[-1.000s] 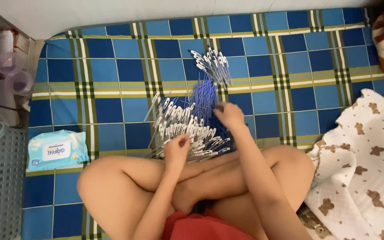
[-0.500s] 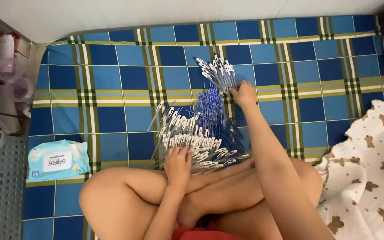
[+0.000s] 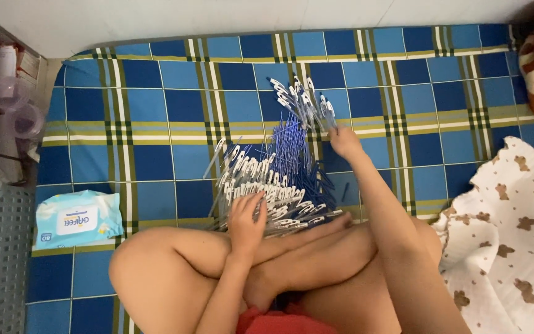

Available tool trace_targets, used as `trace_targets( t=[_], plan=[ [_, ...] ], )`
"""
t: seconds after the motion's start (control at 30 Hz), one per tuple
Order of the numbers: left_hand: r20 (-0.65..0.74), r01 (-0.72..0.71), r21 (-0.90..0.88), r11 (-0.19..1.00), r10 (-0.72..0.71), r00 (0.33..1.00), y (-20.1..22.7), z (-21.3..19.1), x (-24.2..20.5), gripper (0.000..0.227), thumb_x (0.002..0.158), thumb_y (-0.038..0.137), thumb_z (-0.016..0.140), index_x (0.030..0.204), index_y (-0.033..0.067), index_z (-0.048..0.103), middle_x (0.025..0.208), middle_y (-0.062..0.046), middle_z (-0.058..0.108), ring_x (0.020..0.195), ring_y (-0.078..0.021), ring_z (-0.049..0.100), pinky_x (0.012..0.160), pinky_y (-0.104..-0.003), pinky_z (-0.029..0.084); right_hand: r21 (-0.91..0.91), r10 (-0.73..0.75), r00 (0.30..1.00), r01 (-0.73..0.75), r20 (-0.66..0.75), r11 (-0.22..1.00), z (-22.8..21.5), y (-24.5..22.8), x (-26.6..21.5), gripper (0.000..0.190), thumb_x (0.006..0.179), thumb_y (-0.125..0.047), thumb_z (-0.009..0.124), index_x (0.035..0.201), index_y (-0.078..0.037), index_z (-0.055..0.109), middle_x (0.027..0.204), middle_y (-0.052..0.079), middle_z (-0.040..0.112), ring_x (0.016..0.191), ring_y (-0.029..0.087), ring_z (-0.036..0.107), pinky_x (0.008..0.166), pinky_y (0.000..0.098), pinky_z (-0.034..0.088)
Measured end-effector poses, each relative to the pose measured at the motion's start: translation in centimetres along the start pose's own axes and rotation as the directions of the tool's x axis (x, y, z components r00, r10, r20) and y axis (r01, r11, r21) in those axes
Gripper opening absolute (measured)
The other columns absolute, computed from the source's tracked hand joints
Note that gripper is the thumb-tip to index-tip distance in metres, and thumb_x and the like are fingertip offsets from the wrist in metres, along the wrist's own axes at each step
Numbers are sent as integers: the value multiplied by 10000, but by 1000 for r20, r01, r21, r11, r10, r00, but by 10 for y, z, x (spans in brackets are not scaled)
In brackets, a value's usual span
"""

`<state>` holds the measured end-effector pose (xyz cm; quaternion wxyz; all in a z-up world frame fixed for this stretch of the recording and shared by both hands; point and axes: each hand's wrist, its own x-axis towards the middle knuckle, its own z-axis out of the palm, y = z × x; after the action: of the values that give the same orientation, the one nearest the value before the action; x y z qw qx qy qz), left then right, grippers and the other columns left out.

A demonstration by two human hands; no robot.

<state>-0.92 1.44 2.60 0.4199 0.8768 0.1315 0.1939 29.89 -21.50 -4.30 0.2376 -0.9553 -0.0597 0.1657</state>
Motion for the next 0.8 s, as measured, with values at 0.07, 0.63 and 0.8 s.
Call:
trace_targets(
  t=[0.07, 0.63, 0.8],
  plan=[
    [-19, -11, -74, 997, 9, 1000, 4, 1, 2, 218, 1017, 209, 635, 1187, 144, 756, 1021, -18, 736, 1007, -183, 655, 848, -324, 567, 95, -29, 999, 26, 30, 995, -4, 7, -17, 470, 1082, -367, 460, 1083, 36, 700, 906, 258, 721, 905, 424, 721, 783, 525, 564],
    [216, 535, -713, 453, -585, 782, -36, 47, -6, 193, 944, 239, 757, 1073, 103, 800, 848, -31, 730, 764, -87, 622, 736, -246, 564, 743, -345, 817, -144, 462, 653, 86, -106, -215, 324, 1093, -335, 514, 893, -100, 610, 779, 125, 728, 626, 202, 735, 592, 291, 575],
    [239, 529, -788, 316, -635, 735, -23, 35, -1, 175, 929, 210, 772, 1053, 89, 793, 843, -40, 737, 710, -84, 649, 703, -218, 562, 723, -341, 804, -152, 487, 673, 79, -110, -222, 290, 1090, -319, 516, 925, -100, 613, 848, 109, 731, 689, 192, 749, 660, 286, 552]
  ],
)
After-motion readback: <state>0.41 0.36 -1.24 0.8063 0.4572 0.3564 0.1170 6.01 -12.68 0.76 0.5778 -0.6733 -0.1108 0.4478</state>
